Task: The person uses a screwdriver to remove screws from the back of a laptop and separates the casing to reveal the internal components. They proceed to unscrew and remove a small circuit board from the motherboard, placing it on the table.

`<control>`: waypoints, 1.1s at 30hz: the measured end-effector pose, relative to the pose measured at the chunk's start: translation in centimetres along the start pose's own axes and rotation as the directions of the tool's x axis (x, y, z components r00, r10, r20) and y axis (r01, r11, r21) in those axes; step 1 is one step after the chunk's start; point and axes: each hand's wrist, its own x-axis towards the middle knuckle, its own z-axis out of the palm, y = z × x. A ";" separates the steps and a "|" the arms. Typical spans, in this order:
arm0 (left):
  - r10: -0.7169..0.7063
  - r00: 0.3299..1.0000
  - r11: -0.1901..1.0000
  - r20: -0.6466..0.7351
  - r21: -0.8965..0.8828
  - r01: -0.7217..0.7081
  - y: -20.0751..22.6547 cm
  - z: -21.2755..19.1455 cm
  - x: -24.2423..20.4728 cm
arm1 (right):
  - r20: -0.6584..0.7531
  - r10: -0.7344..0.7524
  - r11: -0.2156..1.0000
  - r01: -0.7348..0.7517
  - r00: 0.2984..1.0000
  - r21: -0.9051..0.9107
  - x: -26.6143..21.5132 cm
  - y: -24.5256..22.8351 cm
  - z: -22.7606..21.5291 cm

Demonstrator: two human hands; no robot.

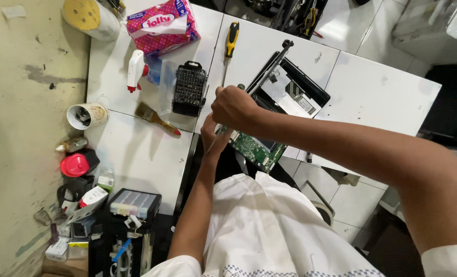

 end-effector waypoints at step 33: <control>-0.560 0.683 0.826 -0.468 -0.258 0.501 -1.8 2.9 1.5 | 0.121 0.981 -0.111 -0.071 0.150 0.991 -9.7 -0.8 13.4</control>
